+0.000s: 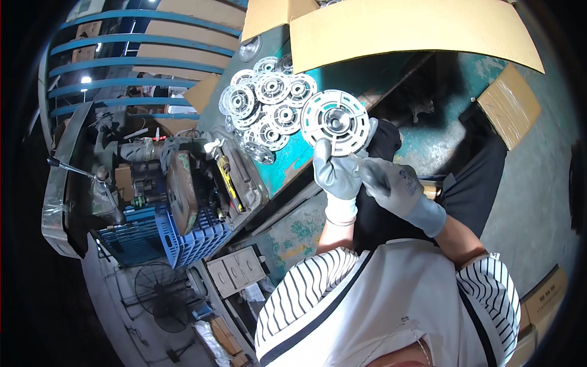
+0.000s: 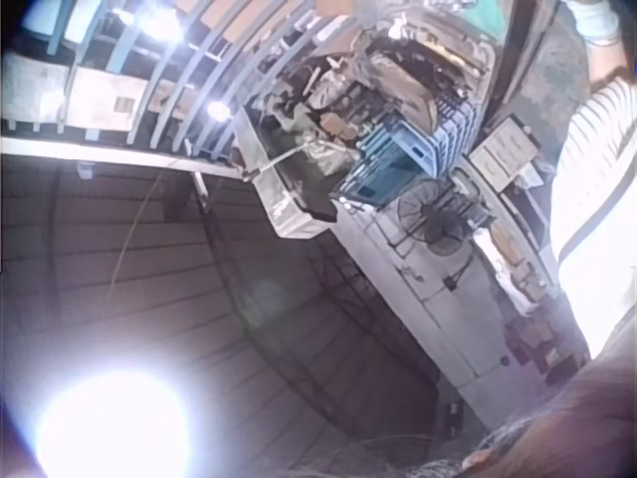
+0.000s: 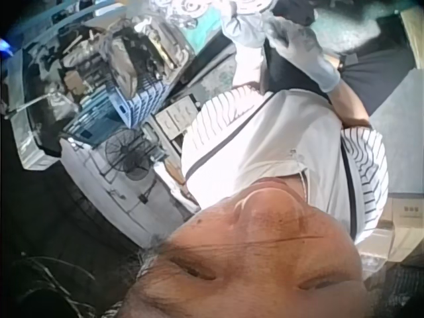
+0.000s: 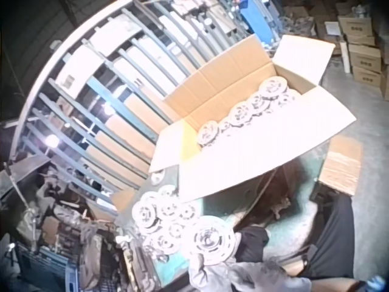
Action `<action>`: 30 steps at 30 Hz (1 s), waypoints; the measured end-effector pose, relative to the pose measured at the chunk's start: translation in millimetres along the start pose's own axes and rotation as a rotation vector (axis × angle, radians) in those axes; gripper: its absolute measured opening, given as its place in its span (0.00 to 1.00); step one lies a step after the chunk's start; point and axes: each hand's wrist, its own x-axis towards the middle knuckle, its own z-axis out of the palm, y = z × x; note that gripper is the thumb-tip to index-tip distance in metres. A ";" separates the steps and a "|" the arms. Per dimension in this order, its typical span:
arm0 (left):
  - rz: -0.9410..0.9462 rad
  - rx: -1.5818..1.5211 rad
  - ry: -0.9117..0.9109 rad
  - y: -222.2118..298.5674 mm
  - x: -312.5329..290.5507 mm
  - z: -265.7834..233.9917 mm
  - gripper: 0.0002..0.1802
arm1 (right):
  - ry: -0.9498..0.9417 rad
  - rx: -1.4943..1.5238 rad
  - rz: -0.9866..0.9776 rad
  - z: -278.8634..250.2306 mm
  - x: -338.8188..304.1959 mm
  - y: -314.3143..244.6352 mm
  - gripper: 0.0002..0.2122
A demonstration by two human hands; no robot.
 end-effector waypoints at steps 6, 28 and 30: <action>-0.102 -0.146 -0.126 4.7 2.4 -8.5 0.29 | 0.038 0.541 0.276 14.2 -7.6 11.4 0.14; -0.122 -0.156 -0.098 0.8 -3.7 -15.4 0.31 | 0.018 0.414 0.247 -2.2 -5.7 7.9 0.12; -0.133 0.022 -0.120 3.2 -3.1 -17.7 0.33 | 0.055 0.763 0.420 -20.5 -4.3 4.0 0.14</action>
